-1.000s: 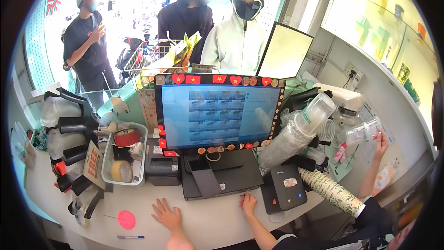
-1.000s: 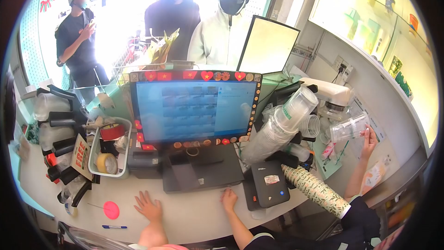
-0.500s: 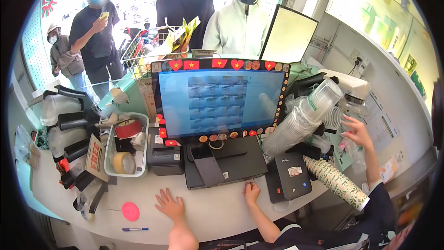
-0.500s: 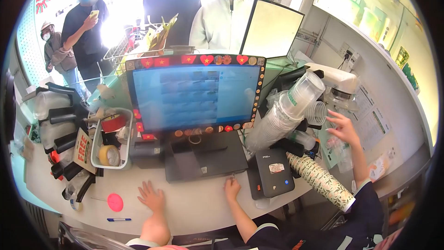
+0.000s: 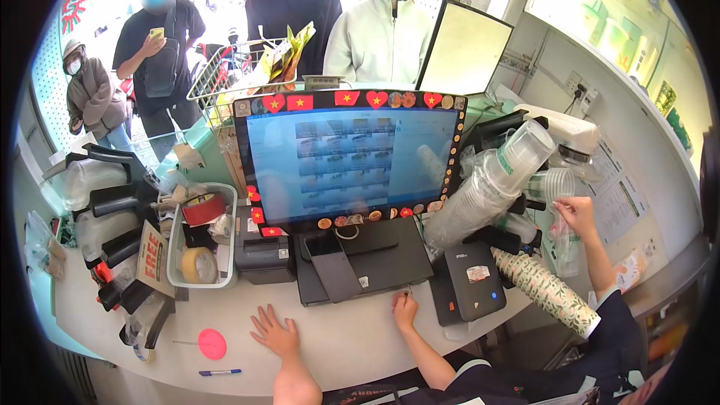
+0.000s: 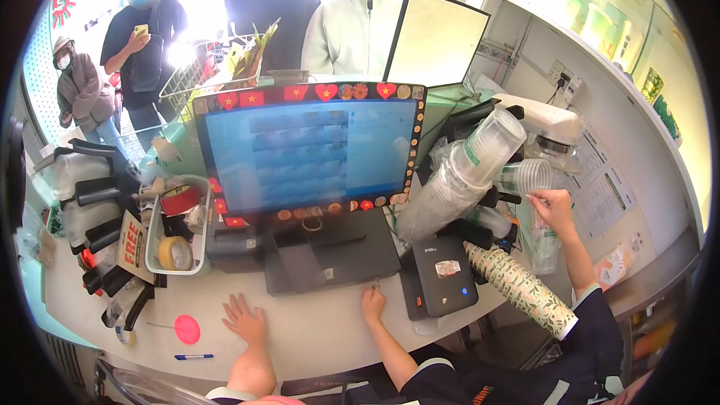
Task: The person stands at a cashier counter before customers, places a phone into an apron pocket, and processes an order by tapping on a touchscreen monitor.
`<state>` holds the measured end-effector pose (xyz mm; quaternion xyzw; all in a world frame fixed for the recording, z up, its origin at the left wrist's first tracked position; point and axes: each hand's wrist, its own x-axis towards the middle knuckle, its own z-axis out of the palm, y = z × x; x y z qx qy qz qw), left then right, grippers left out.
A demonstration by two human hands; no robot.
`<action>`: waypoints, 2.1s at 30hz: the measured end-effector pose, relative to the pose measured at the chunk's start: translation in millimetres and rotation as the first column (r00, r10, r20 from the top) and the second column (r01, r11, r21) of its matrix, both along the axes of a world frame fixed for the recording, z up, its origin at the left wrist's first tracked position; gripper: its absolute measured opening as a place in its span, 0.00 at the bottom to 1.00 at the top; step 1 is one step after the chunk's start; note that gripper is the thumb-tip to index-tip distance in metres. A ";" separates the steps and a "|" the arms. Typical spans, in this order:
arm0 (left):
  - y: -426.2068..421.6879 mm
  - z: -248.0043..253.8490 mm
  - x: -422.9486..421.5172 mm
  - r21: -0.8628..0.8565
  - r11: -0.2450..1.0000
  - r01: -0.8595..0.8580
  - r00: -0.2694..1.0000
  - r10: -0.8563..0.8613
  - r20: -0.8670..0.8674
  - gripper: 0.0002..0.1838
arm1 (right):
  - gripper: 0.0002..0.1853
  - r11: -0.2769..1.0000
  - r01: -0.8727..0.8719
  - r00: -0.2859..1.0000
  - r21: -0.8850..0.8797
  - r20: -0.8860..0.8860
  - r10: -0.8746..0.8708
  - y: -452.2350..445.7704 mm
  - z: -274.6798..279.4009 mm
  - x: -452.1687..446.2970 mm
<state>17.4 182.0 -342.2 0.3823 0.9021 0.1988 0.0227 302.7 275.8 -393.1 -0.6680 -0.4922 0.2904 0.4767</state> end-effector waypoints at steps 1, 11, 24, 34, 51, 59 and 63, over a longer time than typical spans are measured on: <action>-1.0 -0.7 -0.1 -0.001 1.000 0.000 1.000 0.000 0.002 0.33 | 0.16 0.998 -0.009 0.999 0.058 0.031 0.007 -0.7 -1.1 -0.3; 3.1 5.3 0.9 -0.039 0.999 -0.019 1.000 0.020 0.016 0.34 | 0.22 0.999 -0.037 0.987 0.029 0.156 0.032 1.4 -3.0 0.6; -2.4 1.1 -0.4 0.023 1.000 0.000 1.000 0.000 0.000 0.34 | 0.20 0.998 -0.049 0.964 0.029 0.264 0.040 0.4 -5.7 0.8; 0.1 -11.4 -2.2 0.057 0.998 -0.015 1.000 0.015 -0.002 0.33 | 0.21 0.997 -0.061 0.955 0.037 0.292 0.047 -5.1 15.9 -6.6; 1.6 -18.3 -1.9 0.010 1.000 -0.029 0.999 0.030 -0.037 0.33 | 0.11 0.989 -0.121 0.879 0.082 0.472 0.069 1.7 0.6 2.0; 0.9 -16.0 -3.5 0.043 0.999 -0.021 0.999 0.022 -0.028 0.32 | 0.08 0.977 -0.209 0.907 0.027 0.378 0.184 3.8 -11.0 8.9; -1.5 -19.1 -3.0 0.074 0.997 -0.010 0.997 0.015 -0.072 0.31 | 0.07 0.931 -0.364 0.794 0.009 0.526 0.305 -2.9 6.9 3.1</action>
